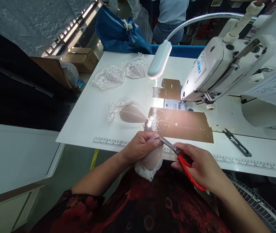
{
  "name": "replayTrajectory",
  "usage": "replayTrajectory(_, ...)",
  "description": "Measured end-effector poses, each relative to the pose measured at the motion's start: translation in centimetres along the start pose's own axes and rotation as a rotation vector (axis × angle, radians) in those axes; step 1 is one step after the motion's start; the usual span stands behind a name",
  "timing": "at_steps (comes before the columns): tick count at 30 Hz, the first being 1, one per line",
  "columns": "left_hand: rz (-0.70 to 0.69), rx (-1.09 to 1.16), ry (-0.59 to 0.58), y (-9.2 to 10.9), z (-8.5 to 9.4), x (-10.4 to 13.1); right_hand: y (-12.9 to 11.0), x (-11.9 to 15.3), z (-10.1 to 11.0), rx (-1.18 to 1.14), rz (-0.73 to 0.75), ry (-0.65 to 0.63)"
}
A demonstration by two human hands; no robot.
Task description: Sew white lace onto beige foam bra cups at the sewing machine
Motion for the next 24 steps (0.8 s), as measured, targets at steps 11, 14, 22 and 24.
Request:
replayTrajectory(11, 0.021, 0.020, 0.007, -0.2, -0.2, 0.1, -0.1, -0.1, -0.1, -0.077, 0.071, -0.001)
replayTrajectory(14, 0.018, 0.031, 0.017, -0.3, -0.2, 0.1, 0.0, -0.3, -0.3, -0.062, 0.073, -0.010)
replayTrajectory(22, 0.018, -0.061, 0.019, 0.4, 0.3, 0.2, 0.2, -0.4, -0.5, -0.077, 0.043, 0.087)
replayTrajectory(24, 0.016, -0.180, -0.007, 1.9, 1.8, 0.9, 0.6, -0.1, -0.3, -0.061, 0.012, 0.138)
Point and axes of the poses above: each hand's wrist, its own x-axis away from the middle knuckle, its own z-axis out of the back of the hand, y = z × x, the point moved 1 cm from there along -x, towards the middle knuckle, and after that the axes turned 13 degrees about -y, right-handed, at the moved point
